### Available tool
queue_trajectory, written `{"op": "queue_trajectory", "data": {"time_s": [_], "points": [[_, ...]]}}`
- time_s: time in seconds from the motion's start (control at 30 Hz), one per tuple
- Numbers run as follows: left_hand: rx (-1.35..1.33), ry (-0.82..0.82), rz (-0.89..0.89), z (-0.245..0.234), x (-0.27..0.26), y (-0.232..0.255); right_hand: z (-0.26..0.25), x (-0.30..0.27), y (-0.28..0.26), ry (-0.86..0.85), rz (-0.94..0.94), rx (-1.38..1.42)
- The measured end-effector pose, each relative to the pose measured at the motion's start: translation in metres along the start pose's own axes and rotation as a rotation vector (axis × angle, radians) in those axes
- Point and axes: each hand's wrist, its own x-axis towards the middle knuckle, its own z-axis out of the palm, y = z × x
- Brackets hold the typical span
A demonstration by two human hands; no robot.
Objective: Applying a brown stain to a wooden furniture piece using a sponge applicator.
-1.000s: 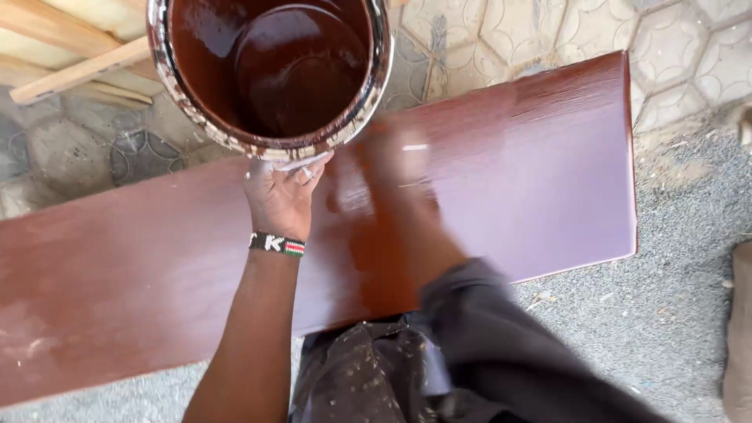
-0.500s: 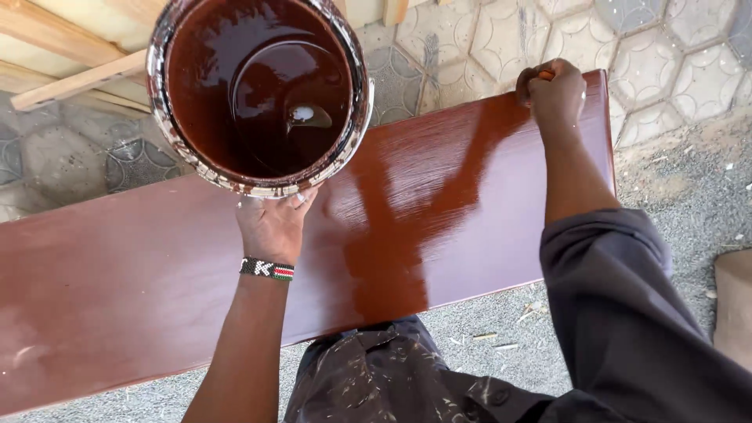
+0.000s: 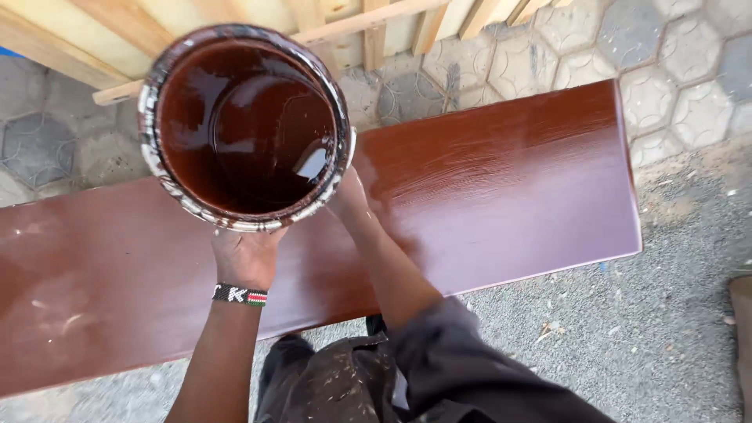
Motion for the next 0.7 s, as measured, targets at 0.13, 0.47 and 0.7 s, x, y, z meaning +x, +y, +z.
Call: {"op": "queue_trajectory", "data": {"time_s": [0.13, 0.47, 0.7], "points": [[-0.015, 0.008, -0.015, -0.069, -0.029, 0.021, -0.015, -0.077, 0.069, -0.222, -0.044, 0.047], [0.164, 0.005, -0.342, -0.273, -0.135, 0.057, -0.077, -0.382, 0.196, -0.130, -0.083, 0.482], [0.178, -0.147, -0.401, -0.358, -0.217, 0.038, -0.103, -0.503, 0.251, 0.027, -0.080, 0.199]]}}
